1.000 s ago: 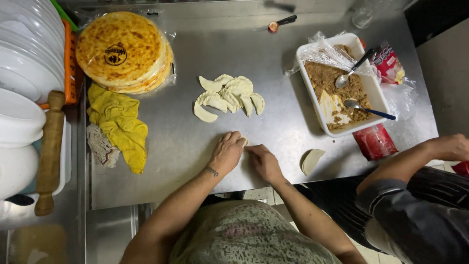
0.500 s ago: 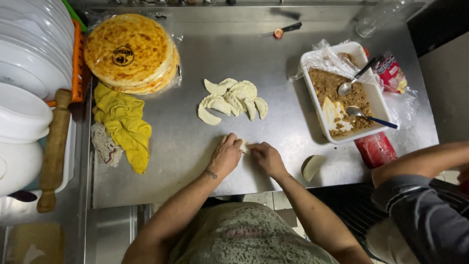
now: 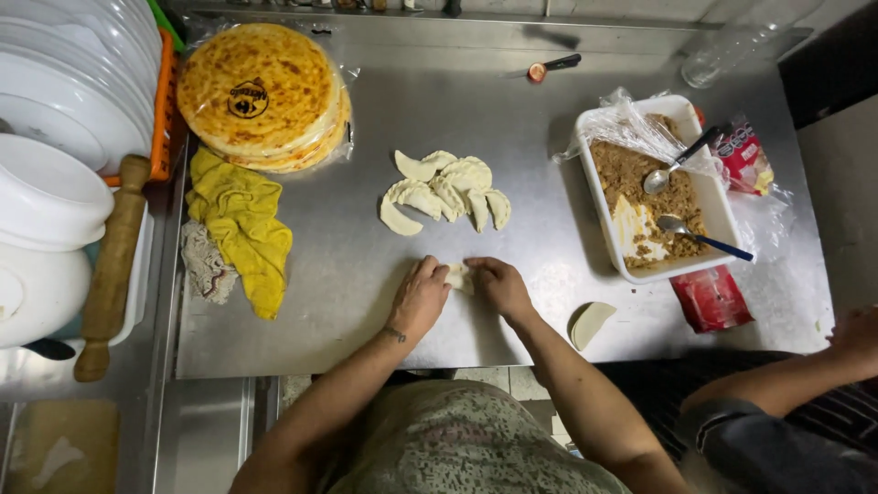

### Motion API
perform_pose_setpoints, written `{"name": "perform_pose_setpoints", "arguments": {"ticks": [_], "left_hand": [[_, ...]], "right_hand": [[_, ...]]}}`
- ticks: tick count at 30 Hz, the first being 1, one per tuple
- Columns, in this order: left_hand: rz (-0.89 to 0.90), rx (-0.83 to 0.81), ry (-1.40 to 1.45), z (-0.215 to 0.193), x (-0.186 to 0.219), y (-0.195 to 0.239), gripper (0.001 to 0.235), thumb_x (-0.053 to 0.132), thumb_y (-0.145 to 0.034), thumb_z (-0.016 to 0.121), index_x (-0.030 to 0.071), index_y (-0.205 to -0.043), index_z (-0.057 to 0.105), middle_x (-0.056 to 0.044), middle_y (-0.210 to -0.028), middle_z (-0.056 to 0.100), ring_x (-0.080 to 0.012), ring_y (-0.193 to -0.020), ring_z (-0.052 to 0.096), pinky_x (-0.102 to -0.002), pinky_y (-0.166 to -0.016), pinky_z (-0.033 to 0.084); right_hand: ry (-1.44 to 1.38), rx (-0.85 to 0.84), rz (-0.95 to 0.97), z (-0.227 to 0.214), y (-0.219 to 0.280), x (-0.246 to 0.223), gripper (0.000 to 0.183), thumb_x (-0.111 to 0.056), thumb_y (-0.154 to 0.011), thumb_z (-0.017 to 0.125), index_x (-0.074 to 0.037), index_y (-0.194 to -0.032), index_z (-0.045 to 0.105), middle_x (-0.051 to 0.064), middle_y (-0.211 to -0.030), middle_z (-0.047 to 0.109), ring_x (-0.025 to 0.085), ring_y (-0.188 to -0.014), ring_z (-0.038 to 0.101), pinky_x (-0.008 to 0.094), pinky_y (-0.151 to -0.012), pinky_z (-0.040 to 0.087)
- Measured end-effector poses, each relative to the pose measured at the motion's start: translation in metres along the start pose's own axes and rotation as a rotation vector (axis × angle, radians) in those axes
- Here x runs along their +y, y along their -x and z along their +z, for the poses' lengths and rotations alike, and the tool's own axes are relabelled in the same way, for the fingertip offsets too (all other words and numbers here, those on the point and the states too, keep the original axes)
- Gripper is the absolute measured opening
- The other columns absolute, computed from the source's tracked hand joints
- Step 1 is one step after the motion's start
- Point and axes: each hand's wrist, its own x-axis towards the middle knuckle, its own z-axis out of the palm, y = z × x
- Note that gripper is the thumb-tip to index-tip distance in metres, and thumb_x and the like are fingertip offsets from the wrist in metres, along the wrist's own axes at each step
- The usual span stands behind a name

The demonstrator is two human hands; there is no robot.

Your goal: The person folds dough pieces into half-moon shapes on a stainless steel counter. They then retrieve a baking tray from an oven, wipe it with a cloth, and arrange the folded dough pieces on the tray.

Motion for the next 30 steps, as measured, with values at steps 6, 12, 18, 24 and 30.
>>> {"name": "perform_pose_setpoints", "arguments": {"ticks": [6, 12, 18, 24, 30], "left_hand": [[0.046, 0.011, -0.036, 0.007, -0.009, 0.000, 0.031, 0.022, -0.097, 0.063, 0.006, -0.123, 0.066, -0.005, -0.105, 0.057, -0.0274, -0.098, 0.061, -0.039, -0.088, 0.051], [0.009, 0.142, -0.046, 0.005, -0.011, 0.010, 0.032, 0.024, -0.093, 0.070, 0.008, -0.120, 0.069, -0.006, -0.101, 0.060, -0.0251, -0.092, 0.063, -0.036, -0.081, 0.052], [-0.004, 0.066, -0.068, -0.013, -0.004, 0.018, 0.036, 0.024, -0.095, 0.065, 0.009, -0.128, 0.067, -0.006, -0.101, 0.059, -0.0264, -0.094, 0.060, -0.041, -0.084, 0.049], [0.021, 0.089, 0.009, -0.014, -0.009, 0.018, 0.034, 0.021, -0.093, 0.069, 0.007, -0.124, 0.069, -0.007, -0.101, 0.058, -0.0306, -0.091, 0.061, -0.041, -0.082, 0.052], [-0.038, -0.005, -0.047, -0.017, -0.002, 0.032, 0.039, 0.023, -0.098, 0.061, 0.009, -0.134, 0.063, -0.007, -0.103, 0.054, -0.0286, -0.095, 0.059, -0.042, -0.083, 0.049]], "right_hand": [[0.680, -0.152, -0.180, -0.005, 0.028, -0.030, 0.044, -0.014, -0.090, 0.056, -0.023, -0.131, 0.069, 0.011, -0.124, 0.072, 0.032, -0.106, 0.074, 0.047, -0.093, 0.059], [0.098, -0.041, -0.045, -0.001, -0.009, -0.028, 0.033, -0.010, -0.096, 0.052, -0.016, -0.117, 0.077, 0.020, -0.111, 0.075, 0.045, -0.109, 0.069, 0.053, -0.093, 0.055], [0.525, -0.085, -0.246, 0.015, -0.009, -0.001, 0.032, -0.012, -0.094, 0.059, -0.027, -0.114, 0.078, 0.010, -0.099, 0.076, 0.034, -0.093, 0.074, 0.044, -0.079, 0.060], [0.480, -0.182, -0.328, -0.013, 0.007, -0.067, 0.028, -0.014, -0.097, 0.055, -0.017, -0.111, 0.080, 0.021, -0.102, 0.076, 0.046, -0.097, 0.071, 0.054, -0.084, 0.057], [0.104, -0.161, -0.110, 0.018, -0.020, -0.033, 0.024, -0.025, -0.094, 0.061, -0.024, -0.111, 0.079, 0.010, -0.111, 0.077, 0.036, -0.104, 0.071, 0.045, -0.090, 0.056]]}}
